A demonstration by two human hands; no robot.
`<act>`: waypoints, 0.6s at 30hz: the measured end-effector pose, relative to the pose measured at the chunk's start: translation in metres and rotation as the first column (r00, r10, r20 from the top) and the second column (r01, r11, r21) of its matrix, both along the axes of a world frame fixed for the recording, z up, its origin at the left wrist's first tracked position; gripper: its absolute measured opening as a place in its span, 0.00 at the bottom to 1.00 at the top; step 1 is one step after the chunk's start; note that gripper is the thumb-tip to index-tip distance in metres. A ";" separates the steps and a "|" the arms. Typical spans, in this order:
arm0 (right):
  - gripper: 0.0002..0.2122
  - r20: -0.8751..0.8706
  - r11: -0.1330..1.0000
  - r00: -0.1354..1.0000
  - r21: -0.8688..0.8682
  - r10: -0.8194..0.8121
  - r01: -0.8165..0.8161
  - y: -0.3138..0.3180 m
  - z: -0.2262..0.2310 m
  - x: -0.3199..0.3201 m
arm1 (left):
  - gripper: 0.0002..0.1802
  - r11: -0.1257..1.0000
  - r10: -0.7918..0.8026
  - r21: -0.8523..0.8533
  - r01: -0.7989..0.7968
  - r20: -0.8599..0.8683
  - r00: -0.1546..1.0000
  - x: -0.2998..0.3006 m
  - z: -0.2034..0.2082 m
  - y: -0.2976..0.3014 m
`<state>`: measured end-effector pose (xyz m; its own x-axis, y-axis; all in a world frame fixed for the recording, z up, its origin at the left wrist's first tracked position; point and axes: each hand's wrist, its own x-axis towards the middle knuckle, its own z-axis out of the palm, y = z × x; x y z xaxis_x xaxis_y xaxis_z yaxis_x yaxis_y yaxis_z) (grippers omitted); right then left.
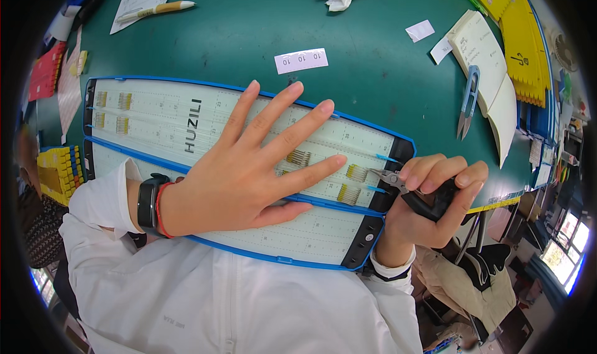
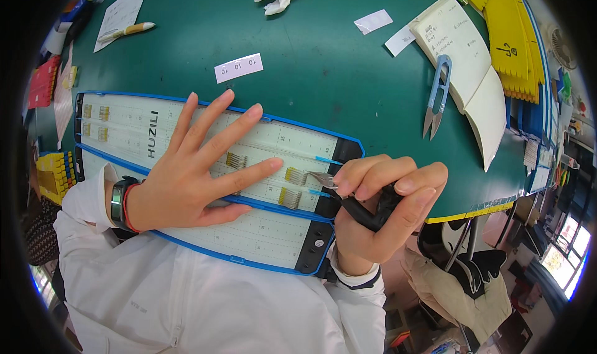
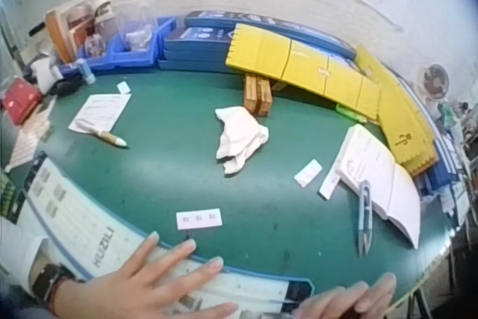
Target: Trimming the leads of electronic components mounted on a tape strip using a small hand cutter.
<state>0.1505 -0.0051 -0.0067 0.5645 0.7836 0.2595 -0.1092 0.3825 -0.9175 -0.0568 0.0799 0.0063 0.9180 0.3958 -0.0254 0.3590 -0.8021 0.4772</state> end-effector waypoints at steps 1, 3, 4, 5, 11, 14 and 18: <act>0.09 0.034 0.999 0.999 -0.008 0.039 -0.039 0.001 0.000 0.000 | 0.37 1.000 0.000 0.000 0.000 -0.002 1.000 0.000 0.000 0.000; 0.09 0.032 0.999 0.999 -0.018 0.041 -0.040 0.000 0.001 0.000 | 0.37 1.000 0.001 -0.002 -0.001 -0.004 1.000 0.000 0.000 0.000; 0.10 0.029 0.999 0.999 -0.027 0.042 -0.041 0.000 0.001 0.000 | 0.37 1.000 0.000 -0.002 0.000 -0.003 1.000 0.000 0.000 -0.001; 0.10 0.031 0.999 0.999 -0.024 0.042 -0.041 0.001 0.000 0.000 | 0.38 1.000 -0.002 0.000 0.002 0.000 1.000 0.001 0.000 0.000; 0.11 -0.038 0.999 0.999 0.011 0.036 -0.036 0.003 -0.004 0.004 | 0.39 1.000 0.007 -0.016 -0.007 0.005 1.000 0.002 -0.002 0.002; 0.11 -0.011 0.999 0.999 -0.007 0.046 -0.046 0.003 -0.003 0.005 | 0.39 1.000 0.008 -0.012 -0.008 0.009 1.000 0.002 -0.003 0.002; 0.11 -0.010 0.999 0.999 -0.001 0.043 -0.043 0.004 -0.003 0.005 | 0.39 1.000 0.008 -0.012 -0.008 0.007 1.000 0.002 -0.002 0.002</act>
<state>0.1553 -0.0015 -0.0100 0.5327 0.8074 0.2535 -0.1345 0.3765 -0.9166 -0.0546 0.0817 0.0038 0.9151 0.4024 -0.0239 0.3618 -0.7938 0.4889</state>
